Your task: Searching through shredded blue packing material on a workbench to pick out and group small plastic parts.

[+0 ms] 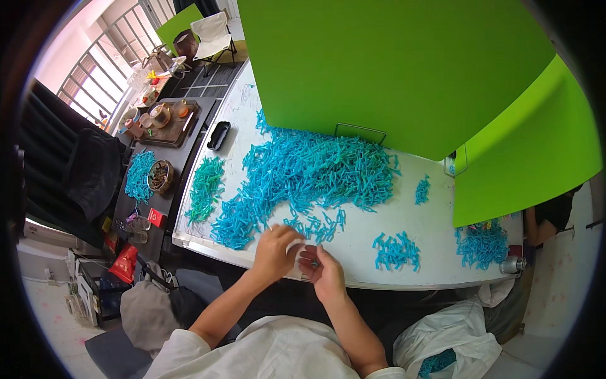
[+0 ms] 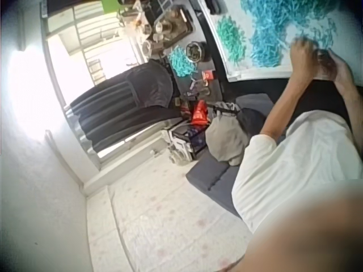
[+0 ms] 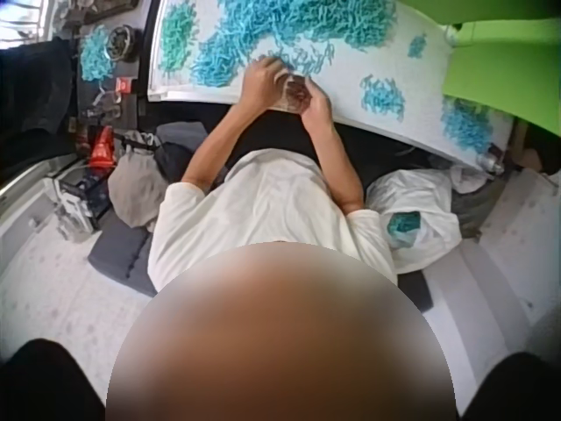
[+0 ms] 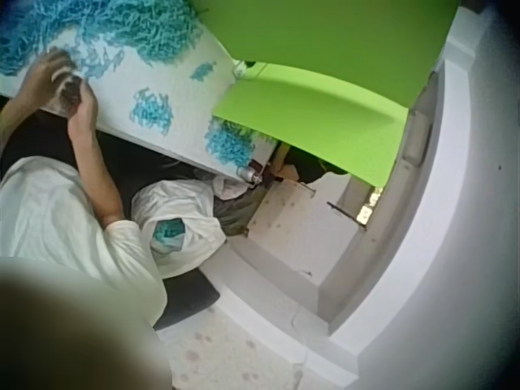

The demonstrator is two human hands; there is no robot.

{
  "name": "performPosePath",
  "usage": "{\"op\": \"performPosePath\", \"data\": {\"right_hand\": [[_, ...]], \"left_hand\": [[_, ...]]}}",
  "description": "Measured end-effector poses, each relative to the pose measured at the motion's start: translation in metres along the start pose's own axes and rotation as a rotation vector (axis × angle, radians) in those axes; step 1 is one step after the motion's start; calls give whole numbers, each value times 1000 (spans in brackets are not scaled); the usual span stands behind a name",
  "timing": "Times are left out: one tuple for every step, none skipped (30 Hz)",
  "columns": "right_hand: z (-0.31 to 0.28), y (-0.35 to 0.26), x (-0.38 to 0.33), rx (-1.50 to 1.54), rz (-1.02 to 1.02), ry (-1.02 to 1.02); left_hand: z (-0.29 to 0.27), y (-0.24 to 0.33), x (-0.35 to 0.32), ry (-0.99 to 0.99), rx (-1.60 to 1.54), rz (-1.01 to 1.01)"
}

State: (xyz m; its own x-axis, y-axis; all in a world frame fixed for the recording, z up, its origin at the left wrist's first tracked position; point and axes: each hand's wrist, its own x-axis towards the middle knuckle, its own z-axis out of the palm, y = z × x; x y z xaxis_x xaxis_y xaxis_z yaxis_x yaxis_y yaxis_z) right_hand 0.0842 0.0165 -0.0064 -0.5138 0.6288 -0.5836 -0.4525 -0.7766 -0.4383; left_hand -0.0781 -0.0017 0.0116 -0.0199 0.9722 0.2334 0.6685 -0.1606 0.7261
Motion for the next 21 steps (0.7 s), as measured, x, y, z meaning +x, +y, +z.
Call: {"op": "performPosePath", "data": {"right_hand": [[-5, -1, 0, -61, -37, 67], [-10, -2, -2, -122, -74, 135], [-13, -3, -4, -123, -75, 137], [-15, -5, -7, -159, -67, 139], [-18, -6, -10, -194, -58, 141], [-21, -7, -13, -194, -62, 145], [-24, -7, -15, -198, -52, 138], [-27, -8, -17, -202, -42, 131], [-31, -8, -18, -199, -42, 135], [-34, -9, -19, -214, -56, 145], [-36, -8, -19, -230, -68, 154], [-35, -9, -20, -228, -65, 154], [-31, -12, -20, -234, -83, 164], [-28, -14, -19, -240, -100, 173], [-28, -17, -16, -240, -99, 174], [-29, -20, -10, -427, -176, 195], [-29, -24, -2, -616, -254, 214], [-27, -26, 14, -813, -418, 291], [-23, -33, 28, -1011, -597, 301], [-18, -43, 42, -1207, -780, 308], [-8, -52, 57, -1336, -899, 321]], "left_hand": [[5, -11, 10, 83, 158, 8], [10, -20, 18, 165, 316, 17], [12, -22, 27, 165, 313, 17], [14, -23, 36, 184, 383, 3], [16, -24, 40, 203, 453, -12], [20, -27, 40, 199, 510, -45], [23, -31, 38, 197, 508, -43], [25, -36, 33, 189, 481, -65], [26, -37, 27, 177, 454, -85], [28, -38, 23, 173, 453, -85], [29, -39, 19, 212, 424, -80], [30, -40, 15, 251, 396, -77], [31, -42, 10, 250, 397, -80], [32, -45, 5, 262, 350, -91], [31, -45, 3, 274, 300, -99], [30, -46, 2, 274, 300, -100], [29, -46, 0, 297, 263, -85], [28, -46, -2, 318, 231, -71], [26, -43, -5, 317, 230, -73], [23, -39, -7, 295, 160, -118], [21, -37, -9, 276, 93, -165]]}}
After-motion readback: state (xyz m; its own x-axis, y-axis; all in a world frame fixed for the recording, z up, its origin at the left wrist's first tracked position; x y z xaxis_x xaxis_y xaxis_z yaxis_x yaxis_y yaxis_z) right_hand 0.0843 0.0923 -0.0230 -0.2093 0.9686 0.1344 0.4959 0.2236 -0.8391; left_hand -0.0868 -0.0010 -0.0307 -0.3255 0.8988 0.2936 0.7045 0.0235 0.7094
